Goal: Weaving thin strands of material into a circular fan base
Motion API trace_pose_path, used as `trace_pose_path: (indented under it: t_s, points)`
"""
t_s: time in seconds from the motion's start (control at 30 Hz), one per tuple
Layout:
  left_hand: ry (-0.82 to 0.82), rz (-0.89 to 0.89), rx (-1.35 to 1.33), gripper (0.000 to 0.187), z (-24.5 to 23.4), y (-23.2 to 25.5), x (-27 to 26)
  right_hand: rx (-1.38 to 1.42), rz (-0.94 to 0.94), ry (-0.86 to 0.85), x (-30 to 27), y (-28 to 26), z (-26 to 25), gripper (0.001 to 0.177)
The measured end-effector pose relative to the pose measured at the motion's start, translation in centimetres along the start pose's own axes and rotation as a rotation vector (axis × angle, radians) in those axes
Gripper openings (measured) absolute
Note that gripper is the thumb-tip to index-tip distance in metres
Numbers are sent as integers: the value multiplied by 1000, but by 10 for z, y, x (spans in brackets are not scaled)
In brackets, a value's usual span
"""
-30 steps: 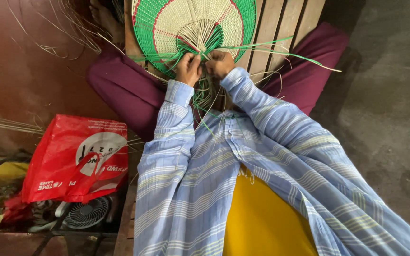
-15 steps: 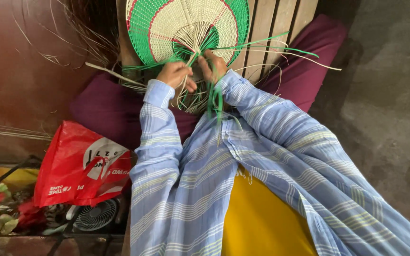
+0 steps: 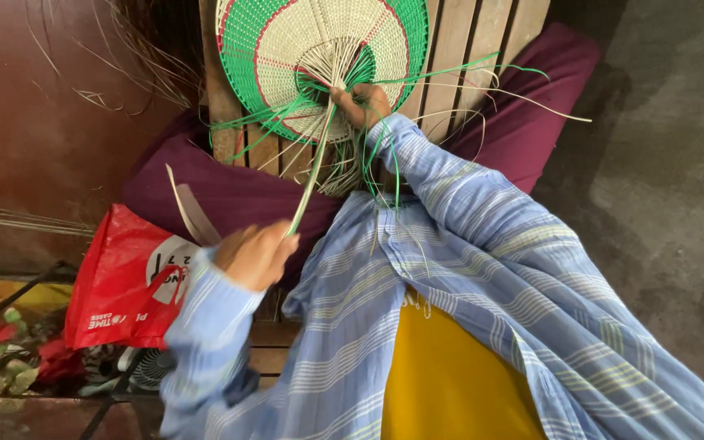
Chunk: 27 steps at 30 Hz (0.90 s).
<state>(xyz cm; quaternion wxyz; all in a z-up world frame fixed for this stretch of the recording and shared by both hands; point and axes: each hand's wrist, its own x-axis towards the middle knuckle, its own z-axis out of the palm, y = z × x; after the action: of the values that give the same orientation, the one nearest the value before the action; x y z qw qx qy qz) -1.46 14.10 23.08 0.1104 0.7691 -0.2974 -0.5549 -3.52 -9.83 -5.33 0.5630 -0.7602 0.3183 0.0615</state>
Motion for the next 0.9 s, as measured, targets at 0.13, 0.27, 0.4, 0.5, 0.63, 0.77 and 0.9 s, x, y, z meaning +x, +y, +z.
trace_pose_path:
  t_s: [0.13,0.27,0.4,0.5,0.63,0.77,0.9]
  points:
    - [5,-180,-18,27,28,-28,-62,11,-32,-25,-6,-11,-4,40]
    - [385,-184,290,49,38,-36,-81,14,-192,-43,-21,-43,-22,44]
    - [874,360,-429,20,-9,-7,-21,-34,-221,-38,-17,-34,-17,48]
    - [919,291,-598,24,16,-44,146,-16,-227,-39,-11,-24,-15,47]
    - [915,32,-294,27,49,-78,295,143,-140,-78,4,-1,-11,37]
    - [904,-82,-398,18,33,-49,273,156,-132,-96,0,-6,-13,37]
    - [940,-32,-374,17,42,-46,269,145,-122,-103,-2,-9,-13,34]
